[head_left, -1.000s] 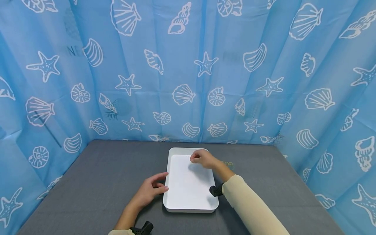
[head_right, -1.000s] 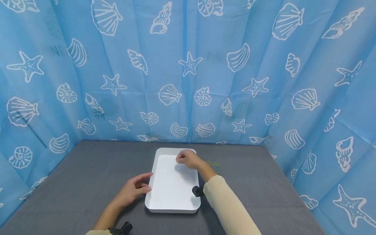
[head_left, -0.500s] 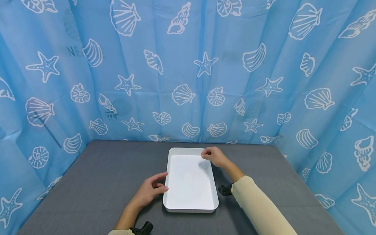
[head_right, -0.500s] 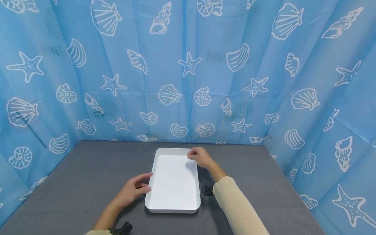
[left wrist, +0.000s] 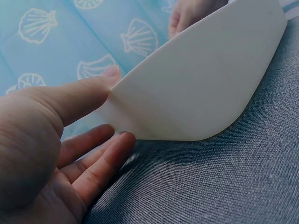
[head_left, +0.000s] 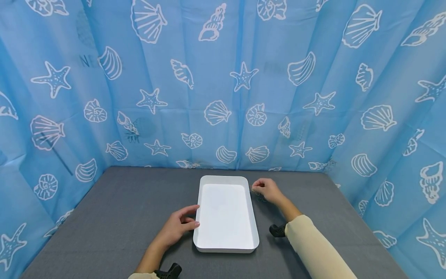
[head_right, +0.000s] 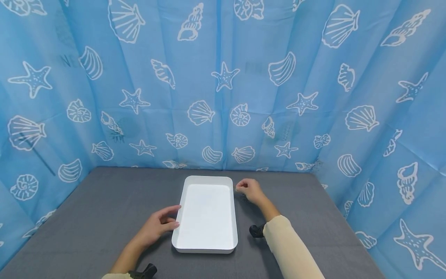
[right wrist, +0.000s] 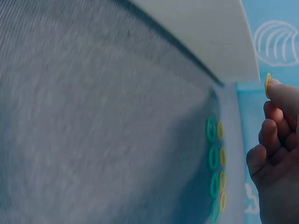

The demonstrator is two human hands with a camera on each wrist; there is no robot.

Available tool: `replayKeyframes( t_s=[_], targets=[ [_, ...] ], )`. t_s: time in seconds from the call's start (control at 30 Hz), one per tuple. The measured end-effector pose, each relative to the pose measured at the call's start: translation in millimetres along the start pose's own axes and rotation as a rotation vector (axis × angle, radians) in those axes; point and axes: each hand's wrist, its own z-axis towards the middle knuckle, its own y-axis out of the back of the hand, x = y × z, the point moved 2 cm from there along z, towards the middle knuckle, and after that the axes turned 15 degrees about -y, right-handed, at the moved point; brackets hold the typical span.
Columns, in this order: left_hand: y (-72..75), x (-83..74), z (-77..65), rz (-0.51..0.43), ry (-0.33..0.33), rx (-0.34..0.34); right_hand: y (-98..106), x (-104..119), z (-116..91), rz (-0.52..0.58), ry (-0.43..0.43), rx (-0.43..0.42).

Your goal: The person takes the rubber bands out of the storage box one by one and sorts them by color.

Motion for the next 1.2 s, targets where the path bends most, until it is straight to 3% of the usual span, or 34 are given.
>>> replayKeyframes(
  t_s=[0.77,1.07,1.2],
  targets=[
    [-1.6,-3.9,-1.5,-0.005,0.003,0.001,26.8,-43.1,-15.0,-0.030,-0.103,-0.140],
    [-1.5,-3.1,-0.8,0.012,0.020,0.003,37.8,-61.7,-19.0,-0.089,-0.188,-0.225],
    [-1.6,-2.5,-0.3,0.021,0.027,-0.001,41.4,-64.8,-20.7,-0.121,-0.207,-0.223]
  ],
)
